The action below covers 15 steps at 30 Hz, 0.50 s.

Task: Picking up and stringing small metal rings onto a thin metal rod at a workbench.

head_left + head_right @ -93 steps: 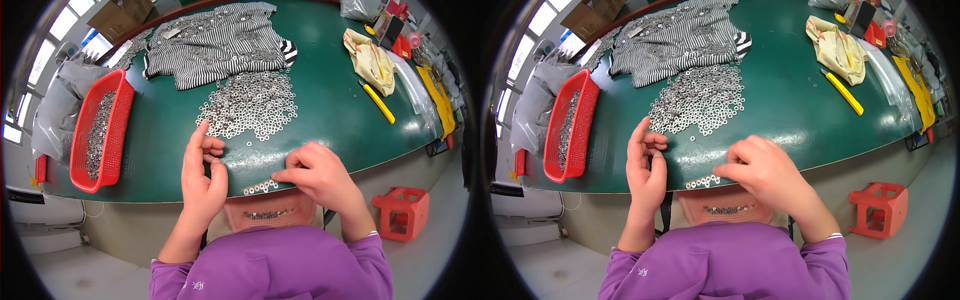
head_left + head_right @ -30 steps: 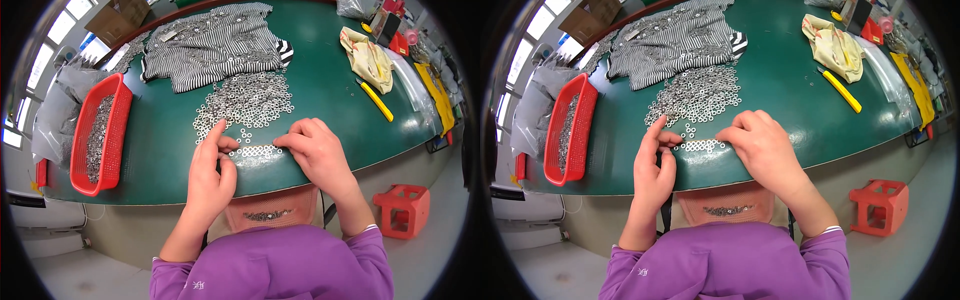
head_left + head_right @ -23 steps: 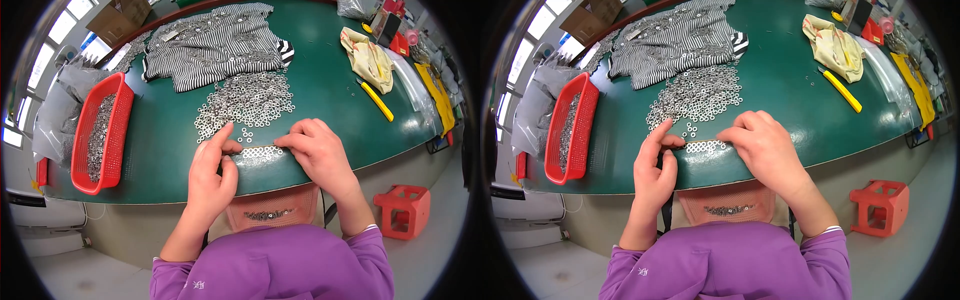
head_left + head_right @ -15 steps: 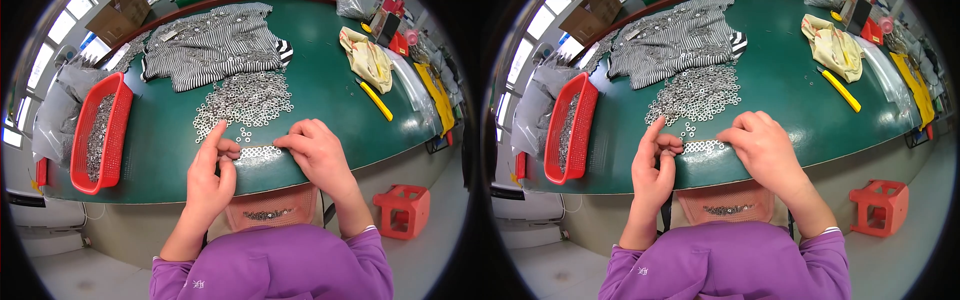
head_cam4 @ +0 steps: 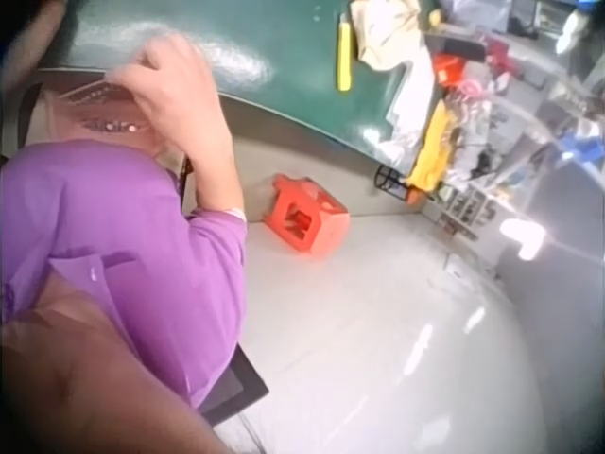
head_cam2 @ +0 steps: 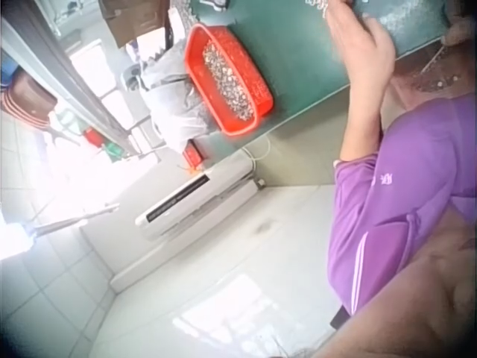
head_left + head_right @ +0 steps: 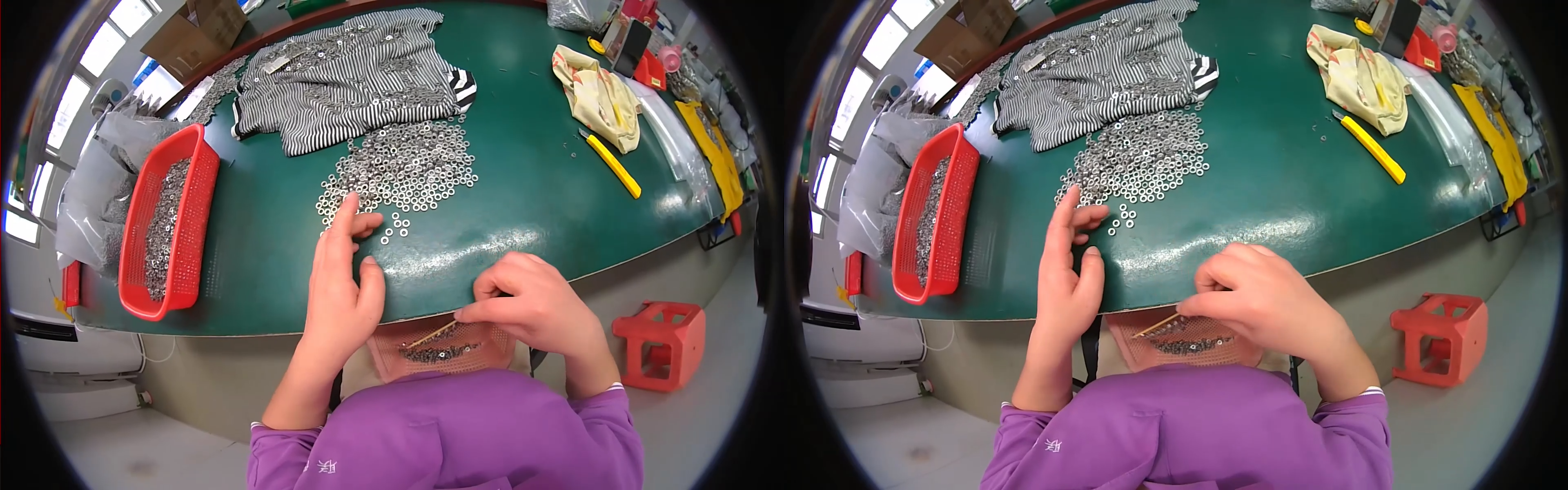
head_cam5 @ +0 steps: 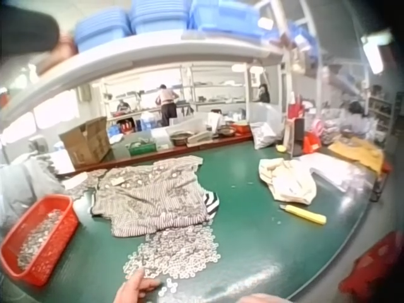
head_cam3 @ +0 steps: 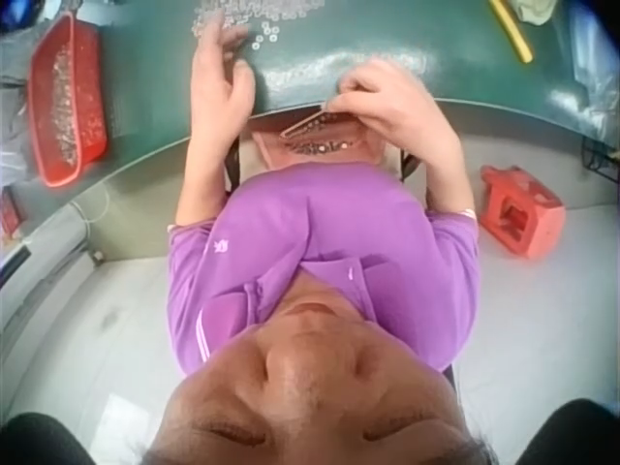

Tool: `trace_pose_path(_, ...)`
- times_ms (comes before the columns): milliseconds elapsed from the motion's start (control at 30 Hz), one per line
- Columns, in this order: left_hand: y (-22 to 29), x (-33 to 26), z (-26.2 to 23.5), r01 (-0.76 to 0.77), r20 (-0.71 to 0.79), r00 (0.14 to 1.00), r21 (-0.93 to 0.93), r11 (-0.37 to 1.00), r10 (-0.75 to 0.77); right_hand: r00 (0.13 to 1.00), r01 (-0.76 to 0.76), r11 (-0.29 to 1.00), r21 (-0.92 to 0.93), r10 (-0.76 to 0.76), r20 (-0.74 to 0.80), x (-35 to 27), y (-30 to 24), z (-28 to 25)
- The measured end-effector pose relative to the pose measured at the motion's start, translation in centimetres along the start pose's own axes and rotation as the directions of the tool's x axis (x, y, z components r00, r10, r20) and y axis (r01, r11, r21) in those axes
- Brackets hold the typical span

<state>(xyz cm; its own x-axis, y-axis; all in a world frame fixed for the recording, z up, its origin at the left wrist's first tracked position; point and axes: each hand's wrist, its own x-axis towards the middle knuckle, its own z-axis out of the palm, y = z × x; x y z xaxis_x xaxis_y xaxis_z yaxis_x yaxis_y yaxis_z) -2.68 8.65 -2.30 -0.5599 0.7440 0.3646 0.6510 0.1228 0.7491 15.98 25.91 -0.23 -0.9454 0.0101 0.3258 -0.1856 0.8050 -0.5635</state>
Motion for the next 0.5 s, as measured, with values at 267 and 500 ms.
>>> trace_pose_path(267, 1.0, 1.2, 0.3, -0.108, 0.207, 0.974, 0.072, 0.992, 0.092, 0.768, -0.525, 0.838, -0.148, 0.391, -0.506, -0.4, 4.7, -2.4)
trace_pose_path(500, 0.1, 0.9, 0.5, -0.109, 0.09, 0.991, 0.073, 0.991, 0.103, 0.832, -0.447, 0.87, -0.208, 0.319, -0.454, 1.9, 4.2, -1.0)
